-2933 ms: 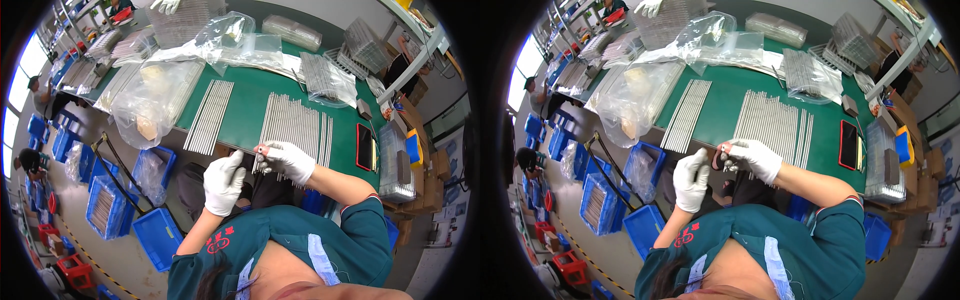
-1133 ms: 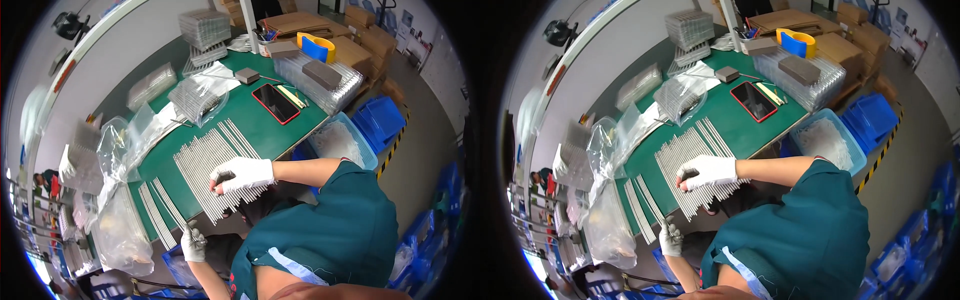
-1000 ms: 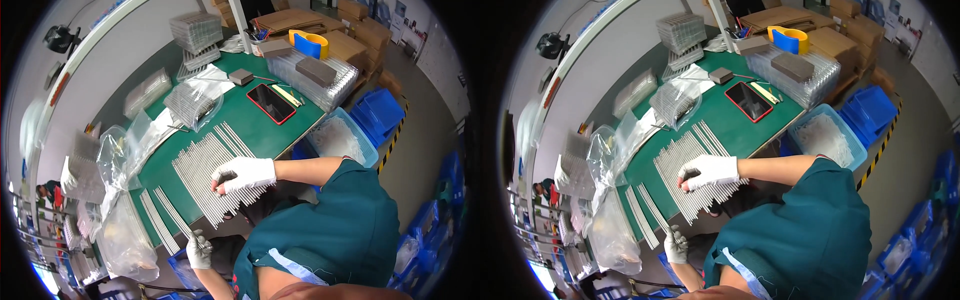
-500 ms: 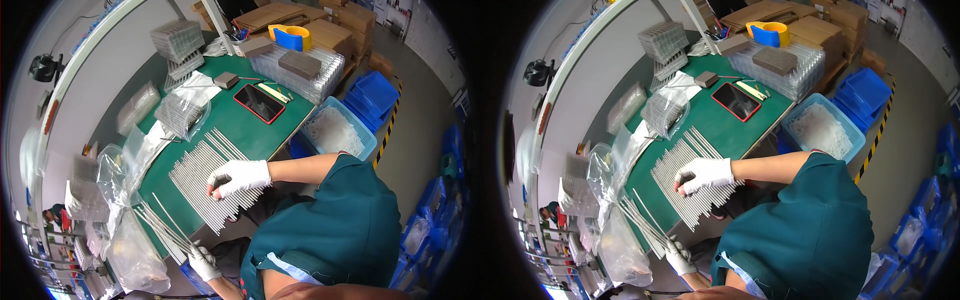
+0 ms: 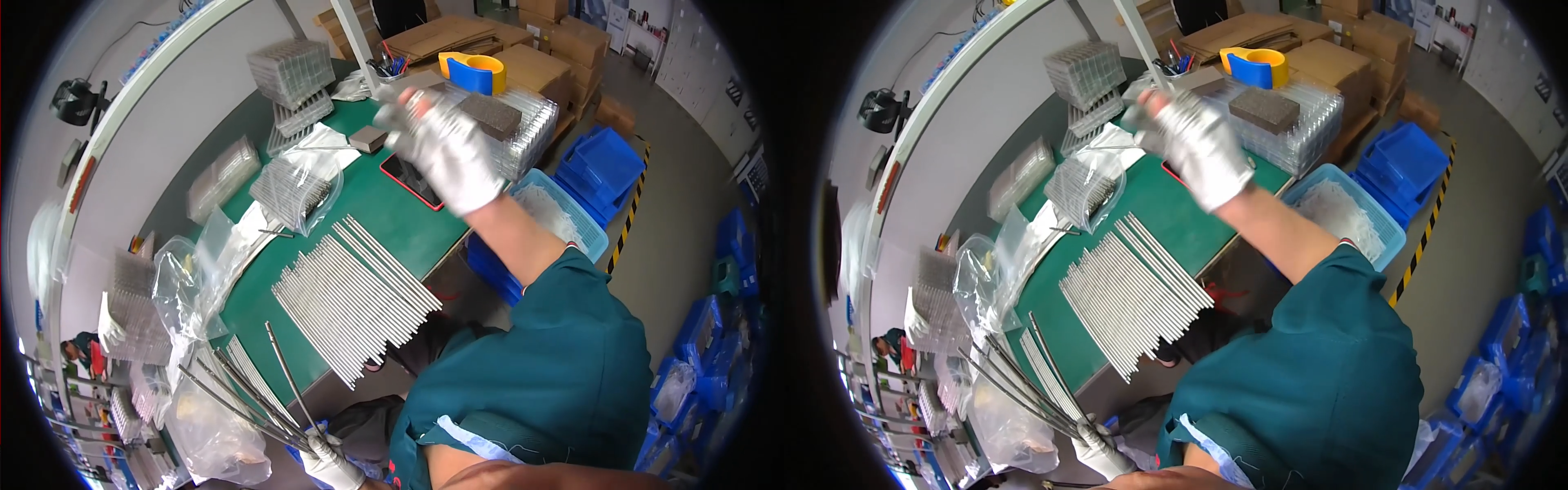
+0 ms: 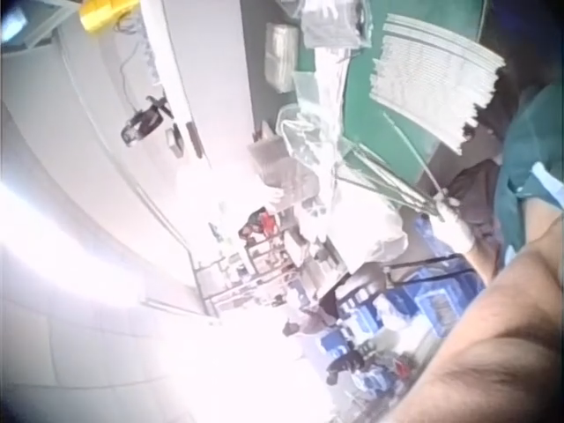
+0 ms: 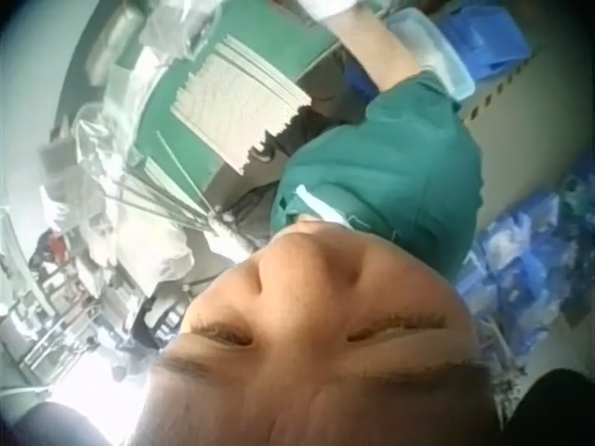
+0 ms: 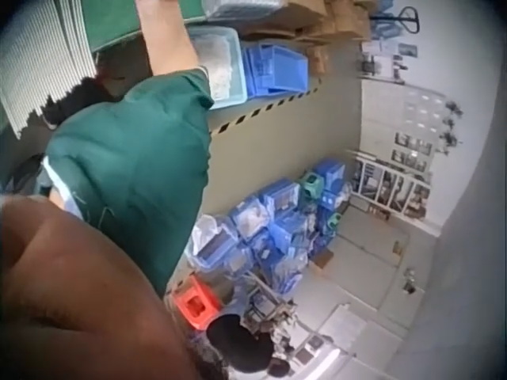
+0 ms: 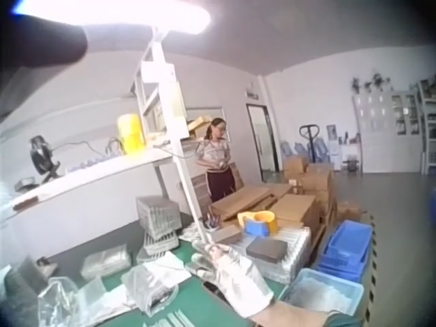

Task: Inspecting and arranging metal rods on a workbench in a manufacturing setting.

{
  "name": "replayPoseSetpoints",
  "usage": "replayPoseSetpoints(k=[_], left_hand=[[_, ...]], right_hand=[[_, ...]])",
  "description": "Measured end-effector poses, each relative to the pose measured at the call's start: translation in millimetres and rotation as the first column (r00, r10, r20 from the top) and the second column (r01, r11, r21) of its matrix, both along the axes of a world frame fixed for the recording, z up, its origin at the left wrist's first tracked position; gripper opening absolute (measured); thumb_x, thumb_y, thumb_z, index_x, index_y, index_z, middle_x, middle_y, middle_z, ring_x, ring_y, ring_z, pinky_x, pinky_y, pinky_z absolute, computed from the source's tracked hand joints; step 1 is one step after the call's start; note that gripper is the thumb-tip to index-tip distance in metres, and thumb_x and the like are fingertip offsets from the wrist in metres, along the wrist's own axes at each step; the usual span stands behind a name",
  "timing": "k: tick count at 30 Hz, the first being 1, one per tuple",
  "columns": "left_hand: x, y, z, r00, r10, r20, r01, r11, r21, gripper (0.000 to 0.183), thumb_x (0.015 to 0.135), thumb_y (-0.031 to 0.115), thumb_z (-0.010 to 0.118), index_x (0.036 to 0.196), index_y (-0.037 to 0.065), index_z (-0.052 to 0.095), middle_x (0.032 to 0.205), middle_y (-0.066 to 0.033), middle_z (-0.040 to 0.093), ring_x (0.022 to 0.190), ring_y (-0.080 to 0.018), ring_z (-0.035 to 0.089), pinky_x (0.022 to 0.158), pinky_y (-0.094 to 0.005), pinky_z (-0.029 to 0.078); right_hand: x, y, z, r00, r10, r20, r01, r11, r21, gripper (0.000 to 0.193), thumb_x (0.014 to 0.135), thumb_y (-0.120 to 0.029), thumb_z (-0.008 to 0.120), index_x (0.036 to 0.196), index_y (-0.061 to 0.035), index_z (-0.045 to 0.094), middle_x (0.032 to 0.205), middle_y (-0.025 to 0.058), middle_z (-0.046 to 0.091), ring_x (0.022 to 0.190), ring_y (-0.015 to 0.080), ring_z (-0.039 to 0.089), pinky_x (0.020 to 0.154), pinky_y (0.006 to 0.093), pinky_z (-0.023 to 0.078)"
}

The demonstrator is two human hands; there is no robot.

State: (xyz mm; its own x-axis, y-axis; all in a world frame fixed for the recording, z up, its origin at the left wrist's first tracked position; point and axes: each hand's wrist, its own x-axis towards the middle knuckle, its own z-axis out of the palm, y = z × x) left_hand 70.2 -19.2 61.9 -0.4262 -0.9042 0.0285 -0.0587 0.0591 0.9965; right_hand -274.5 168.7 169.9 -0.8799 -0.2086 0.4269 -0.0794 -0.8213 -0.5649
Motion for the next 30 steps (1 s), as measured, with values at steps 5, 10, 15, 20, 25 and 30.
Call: replayPoseSetpoints(k=[5, 10, 15, 20, 25, 30], left_hand=[[0.0, 15.1, 28.8, 0.981, 0.003, 0.196, -0.003, 1.000, -0.003, 0.026, 0.085, 0.022, 0.051, 0.093, -0.003, 0.054, 0.077, -0.0093, 0.058, 0.059, -0.0104, 0.051, 0.051, -0.0204, 0.040], [1.1, 4.5, 1.6, 1.000, 0.013, 0.012, -0.012, 0.995, -0.094, 0.025, 0.086, 0.025, 0.053, 0.079, 0.001, 0.055, 0.054, 0.0015, 0.045, 0.043, -0.0036, 0.038, 0.039, -0.0161, 0.026], [-1.5, 13.0, 8.8, 0.994, -0.093, 0.052, 0.099, 0.985, -0.141, 0.020, 0.085, 0.019, 0.054, 0.080, 0.000, 0.055, 0.056, -0.0001, 0.048, 0.045, -0.0046, 0.042, 0.040, -0.0164, 0.031], [0.4, 27.4, 11.9, 0.993, -0.105, 0.061, 0.116, 0.967, -0.225, 0.015, 0.085, 0.013, 0.054, 0.079, -0.001, 0.054, 0.056, -0.0006, 0.048, 0.046, -0.0058, 0.042, 0.042, -0.0180, 0.032], [17.7, 16.5, -1.1, 0.980, -0.183, 0.073, 0.196, 0.942, -0.273, 0.016, 0.085, 0.014, 0.054, 0.083, -0.002, 0.054, 0.057, -0.0012, 0.049, 0.045, -0.0062, 0.042, 0.042, -0.0186, 0.033], [12.3, 19.9, 0.7, 0.985, -0.132, 0.113, 0.150, 0.973, -0.174, 0.017, 0.084, 0.014, 0.054, 0.089, -0.002, 0.056, 0.058, -0.0007, 0.050, 0.046, -0.0054, 0.042, 0.042, -0.0184, 0.033]], right_hand=[[-100.6, 103.0, 17.3, 0.978, -0.210, 0.021, 0.193, 0.848, -0.494, 0.015, 0.088, -0.020, 0.046, 0.093, -0.0080, 0.054, 0.094, 0.0127, 0.060, 0.089, 0.0246, 0.059, 0.064, 0.0335, 0.053], [-81.0, 102.8, 25.5, 0.981, -0.130, -0.143, 0.067, 0.923, -0.379, 0.015, 0.086, -0.022, 0.051, 0.094, -0.0098, 0.053, 0.085, 0.0045, 0.060, 0.076, 0.0123, 0.060, 0.056, 0.0219, 0.048], [25.0, 20.2, 24.1, 0.864, 0.364, -0.347, -0.064, 0.764, 0.642, 0.022, 0.077, -0.014, 0.063, 0.092, 0.0009, 0.058, 0.081, 0.0079, 0.061, 0.073, 0.0135, 0.058, 0.069, 0.0252, 0.047], [53.0, -13.1, -1.1, 0.555, 0.826, -0.098, -0.526, 0.439, 0.729, 0.020, 0.076, -0.011, 0.065, 0.093, -0.0019, 0.061, 0.083, 0.0043, 0.061, 0.074, 0.0096, 0.057, 0.068, 0.0211, 0.046], [49.2, -18.8, -10.6, 0.518, 0.842, -0.149, -0.483, 0.432, 0.761, 0.020, 0.074, -0.013, 0.066, 0.091, -0.0026, 0.062, 0.082, 0.0027, 0.063, 0.073, 0.0079, 0.057, 0.066, 0.0206, 0.044], [47.3, -11.7, -9.2, 0.549, 0.825, -0.134, -0.399, 0.400, 0.825, 0.021, 0.073, -0.016, 0.068, 0.090, -0.0043, 0.063, 0.081, 0.0018, 0.063, 0.074, 0.0071, 0.057, 0.065, 0.0204, 0.044]])
